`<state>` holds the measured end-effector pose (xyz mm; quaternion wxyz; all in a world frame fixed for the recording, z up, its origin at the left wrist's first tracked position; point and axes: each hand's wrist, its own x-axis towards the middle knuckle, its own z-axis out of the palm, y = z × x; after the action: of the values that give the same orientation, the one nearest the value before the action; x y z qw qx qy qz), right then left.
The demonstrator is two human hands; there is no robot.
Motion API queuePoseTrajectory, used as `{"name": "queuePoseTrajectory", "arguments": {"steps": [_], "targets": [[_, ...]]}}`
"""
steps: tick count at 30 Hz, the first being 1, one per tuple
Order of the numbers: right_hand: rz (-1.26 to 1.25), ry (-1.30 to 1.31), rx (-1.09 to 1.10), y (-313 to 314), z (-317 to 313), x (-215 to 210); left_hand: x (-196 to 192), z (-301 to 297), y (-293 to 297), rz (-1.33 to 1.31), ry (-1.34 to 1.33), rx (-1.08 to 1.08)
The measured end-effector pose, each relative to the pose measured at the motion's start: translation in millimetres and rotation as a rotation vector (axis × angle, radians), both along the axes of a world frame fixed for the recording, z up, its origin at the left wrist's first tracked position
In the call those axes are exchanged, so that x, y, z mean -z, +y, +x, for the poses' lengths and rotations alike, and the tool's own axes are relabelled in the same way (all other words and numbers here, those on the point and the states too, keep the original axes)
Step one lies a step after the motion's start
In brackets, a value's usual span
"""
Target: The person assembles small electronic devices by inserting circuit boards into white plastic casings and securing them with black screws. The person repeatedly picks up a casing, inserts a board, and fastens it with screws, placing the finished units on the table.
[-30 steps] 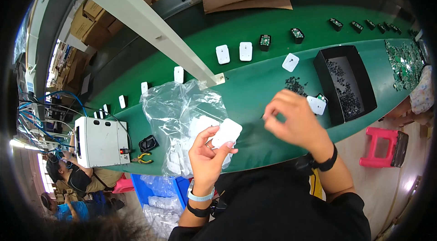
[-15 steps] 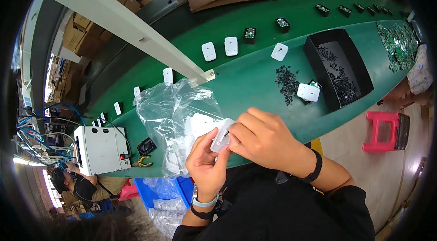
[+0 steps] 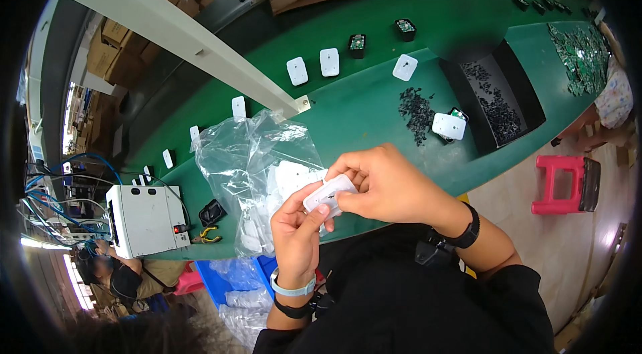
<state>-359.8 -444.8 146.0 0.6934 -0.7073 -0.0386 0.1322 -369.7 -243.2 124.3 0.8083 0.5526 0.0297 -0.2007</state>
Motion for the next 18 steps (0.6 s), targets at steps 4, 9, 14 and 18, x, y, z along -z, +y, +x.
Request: {"name": "queuePoseTrajectory", "arguments": {"steps": [4, 9, 14, 18], "targets": [[-0.027, 0.013, -0.012, 5.3, 2.2, -8.5, 0.6, -0.1, -1.0, 0.091, -0.042, -0.018], [-0.002, -0.058, 0.034, 14.7, -1.4, 5.9, 9.7, 5.1, -2.9, 0.084, 0.037, -0.028], [0.079, -0.054, -0.003, 3.2, 12.0, 27.3, 25.0, 10.5, 9.4, -0.019, 0.111, -0.011], [-0.258, -0.151, 0.448, -42.4, 106.5, 68.3, 36.2, 11.9, 17.4, -0.048, 0.148, 0.017]]}}
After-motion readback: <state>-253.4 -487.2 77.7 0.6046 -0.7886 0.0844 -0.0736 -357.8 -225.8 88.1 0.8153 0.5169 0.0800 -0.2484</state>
